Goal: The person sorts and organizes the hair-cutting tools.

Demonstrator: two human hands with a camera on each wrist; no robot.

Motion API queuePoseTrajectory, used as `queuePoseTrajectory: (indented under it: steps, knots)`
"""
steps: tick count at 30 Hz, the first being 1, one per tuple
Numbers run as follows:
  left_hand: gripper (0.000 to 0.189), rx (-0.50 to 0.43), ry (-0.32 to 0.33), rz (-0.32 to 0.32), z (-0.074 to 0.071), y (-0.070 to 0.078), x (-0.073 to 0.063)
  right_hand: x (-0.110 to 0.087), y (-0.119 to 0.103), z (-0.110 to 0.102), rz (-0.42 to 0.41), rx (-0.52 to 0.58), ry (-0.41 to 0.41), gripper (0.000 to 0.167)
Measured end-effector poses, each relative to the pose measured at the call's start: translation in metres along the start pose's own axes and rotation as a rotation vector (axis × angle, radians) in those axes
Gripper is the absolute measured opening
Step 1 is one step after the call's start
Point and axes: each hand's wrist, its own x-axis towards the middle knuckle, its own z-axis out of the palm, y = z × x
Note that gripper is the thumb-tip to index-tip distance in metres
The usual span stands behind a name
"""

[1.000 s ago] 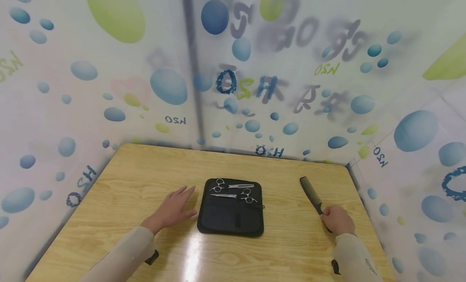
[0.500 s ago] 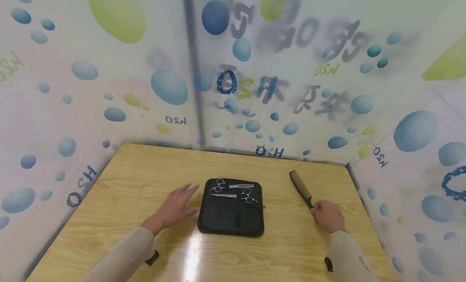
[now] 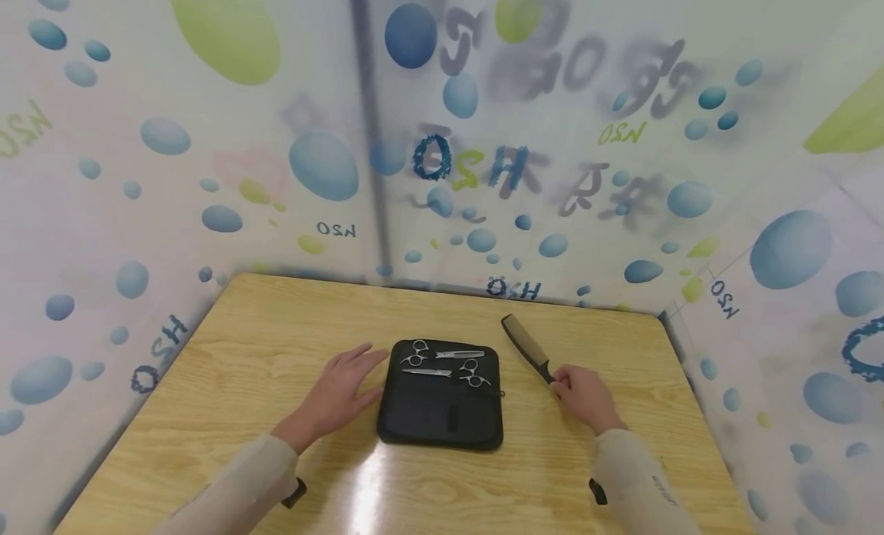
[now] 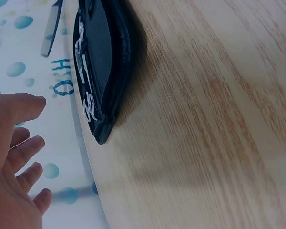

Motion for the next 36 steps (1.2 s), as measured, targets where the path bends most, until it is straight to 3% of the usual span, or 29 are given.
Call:
queuePoseTrajectory:
  steps: [10,21,29,36]
  knots:
    - [0.057,0.013,0.015,0.031,0.001,0.012,0.003,0.009,-0.03,0.015,-0.07,0.043,-0.025,0.005]
    - [0.055,0.06,0.088,0.141,0.002,0.024,0.005,0.01,-0.06,0.016,-0.163,0.072,-0.087,0.005]
    - [0.057,0.09,0.047,0.164,0.002,0.034,0.006,0.011,-0.08,0.015,-0.206,0.074,-0.144,0.009]
    - [0.057,0.133,0.146,0.23,0.006,0.036,0.008,0.011,-0.097,0.016,-0.249,0.051,-0.148,0.008]
